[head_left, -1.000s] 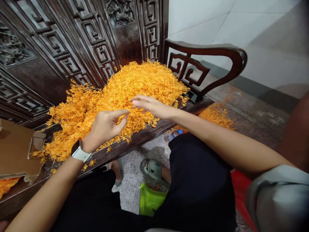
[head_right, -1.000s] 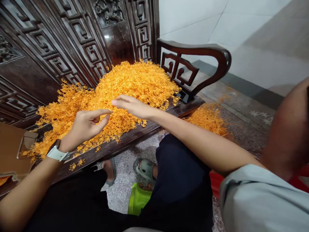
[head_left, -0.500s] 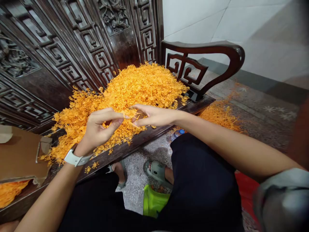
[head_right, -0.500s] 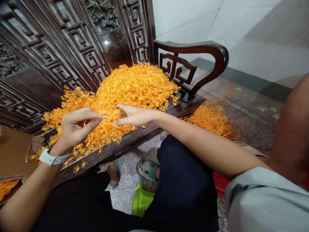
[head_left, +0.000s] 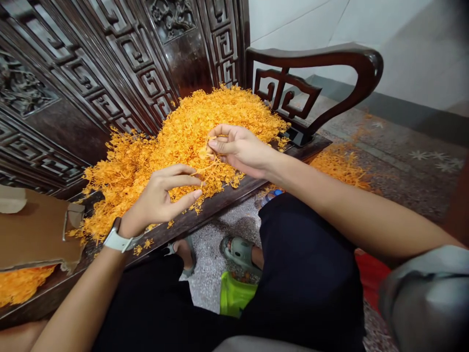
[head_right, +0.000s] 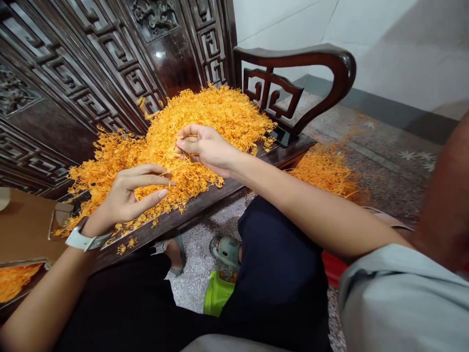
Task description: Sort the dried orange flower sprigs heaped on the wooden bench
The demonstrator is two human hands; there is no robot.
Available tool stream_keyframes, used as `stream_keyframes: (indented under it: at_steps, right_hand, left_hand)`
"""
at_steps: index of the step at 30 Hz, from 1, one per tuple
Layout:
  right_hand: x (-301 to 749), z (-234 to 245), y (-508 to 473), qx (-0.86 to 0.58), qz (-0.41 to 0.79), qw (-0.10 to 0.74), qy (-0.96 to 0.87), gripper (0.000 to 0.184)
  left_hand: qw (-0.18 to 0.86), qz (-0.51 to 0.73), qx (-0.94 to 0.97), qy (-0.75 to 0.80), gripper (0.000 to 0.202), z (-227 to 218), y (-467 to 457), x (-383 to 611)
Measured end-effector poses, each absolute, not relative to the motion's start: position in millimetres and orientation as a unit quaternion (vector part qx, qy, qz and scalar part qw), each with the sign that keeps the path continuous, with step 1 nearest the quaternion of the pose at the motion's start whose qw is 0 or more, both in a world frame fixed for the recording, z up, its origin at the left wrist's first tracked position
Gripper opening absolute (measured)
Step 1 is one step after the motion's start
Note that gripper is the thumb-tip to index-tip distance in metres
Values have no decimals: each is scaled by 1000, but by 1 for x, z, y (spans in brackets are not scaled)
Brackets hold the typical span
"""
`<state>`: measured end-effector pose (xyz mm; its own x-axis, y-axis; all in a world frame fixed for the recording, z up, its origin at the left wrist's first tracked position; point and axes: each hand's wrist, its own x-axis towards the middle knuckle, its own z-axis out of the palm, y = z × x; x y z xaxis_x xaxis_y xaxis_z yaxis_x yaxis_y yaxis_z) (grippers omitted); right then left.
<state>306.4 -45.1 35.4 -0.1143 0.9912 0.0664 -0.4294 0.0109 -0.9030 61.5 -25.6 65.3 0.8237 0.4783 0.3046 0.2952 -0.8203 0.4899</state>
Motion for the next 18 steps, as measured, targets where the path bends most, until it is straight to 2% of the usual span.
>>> stream_keyframes:
  at_steps: [4,5,8,10,18]
  right_hand:
    - [309,38,-48,-341,622,569,-417,18]
    - [308,38,-49,-335,624,564,-423,19]
    - [301,35,-49,-321,628,552,-444,21]
    - [295,34,-48,-324,619,547,-461,22]
    - [284,36,-45,-294,578,529,-547,13]
  left_hand:
    - [315,259,872,270,47,59,-21,67]
    - [337,288,848,290,48,56,-20,70]
    - [417,347,772,331,32,47,-18,78]
    - [452,356,752,323,36,42,-18,81]
    - [327,447,767,325,29,41,-3,72]
